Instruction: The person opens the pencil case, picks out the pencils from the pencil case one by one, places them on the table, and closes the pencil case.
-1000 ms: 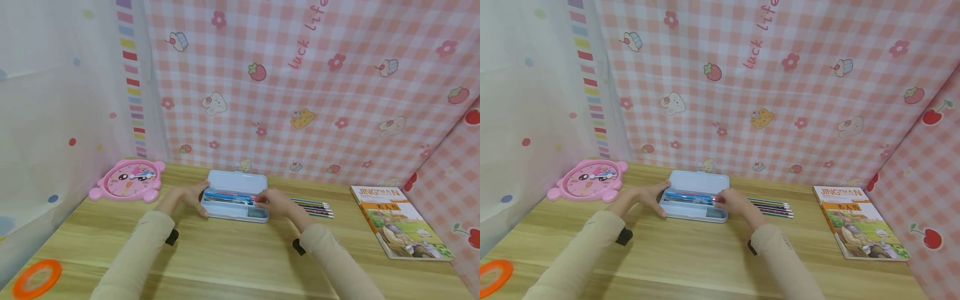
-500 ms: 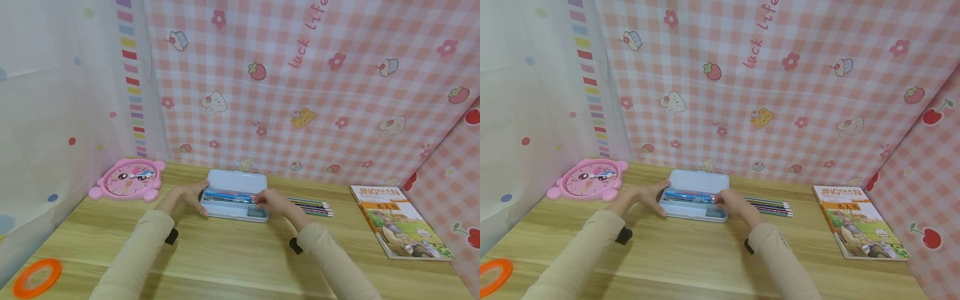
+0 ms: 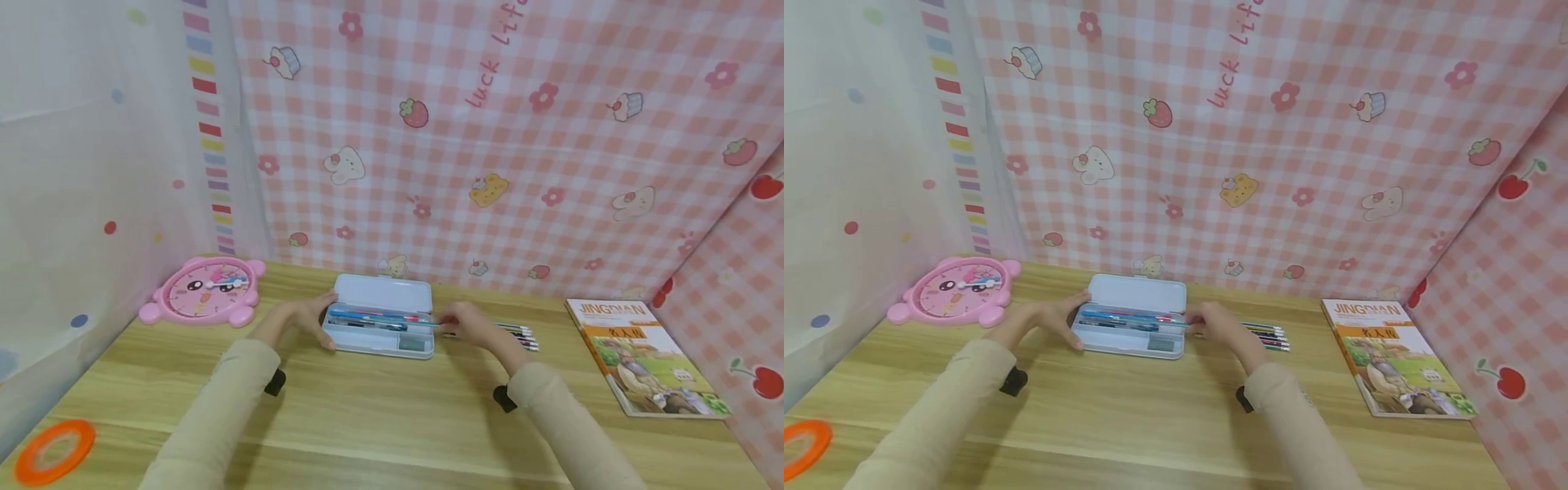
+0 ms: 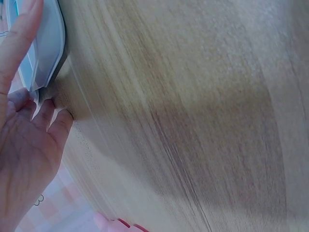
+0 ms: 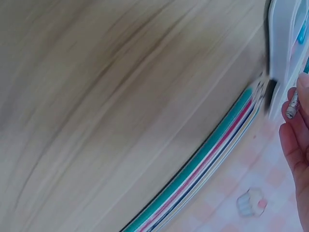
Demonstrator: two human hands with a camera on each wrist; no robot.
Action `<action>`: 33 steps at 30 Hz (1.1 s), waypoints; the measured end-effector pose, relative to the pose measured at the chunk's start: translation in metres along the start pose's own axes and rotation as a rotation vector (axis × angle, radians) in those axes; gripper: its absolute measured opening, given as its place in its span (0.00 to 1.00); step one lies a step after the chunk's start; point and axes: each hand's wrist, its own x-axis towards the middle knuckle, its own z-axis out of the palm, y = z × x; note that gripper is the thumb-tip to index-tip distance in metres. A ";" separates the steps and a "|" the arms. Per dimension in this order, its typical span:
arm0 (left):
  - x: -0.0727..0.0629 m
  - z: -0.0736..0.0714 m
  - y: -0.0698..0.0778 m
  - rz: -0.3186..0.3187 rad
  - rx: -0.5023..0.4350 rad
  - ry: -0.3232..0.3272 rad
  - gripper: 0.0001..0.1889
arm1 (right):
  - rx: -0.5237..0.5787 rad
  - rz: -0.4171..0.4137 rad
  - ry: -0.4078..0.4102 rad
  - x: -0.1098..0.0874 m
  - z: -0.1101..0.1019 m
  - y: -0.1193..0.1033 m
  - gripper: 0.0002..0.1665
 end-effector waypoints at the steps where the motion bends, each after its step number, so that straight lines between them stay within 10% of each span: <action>1: 0.000 0.000 0.000 0.001 0.000 0.000 0.58 | -0.002 -0.002 0.009 -0.003 -0.002 0.002 0.05; 33: 0.002 0.000 -0.002 0.001 0.011 -0.007 0.59 | -0.121 0.095 0.033 -0.103 -0.031 0.065 0.03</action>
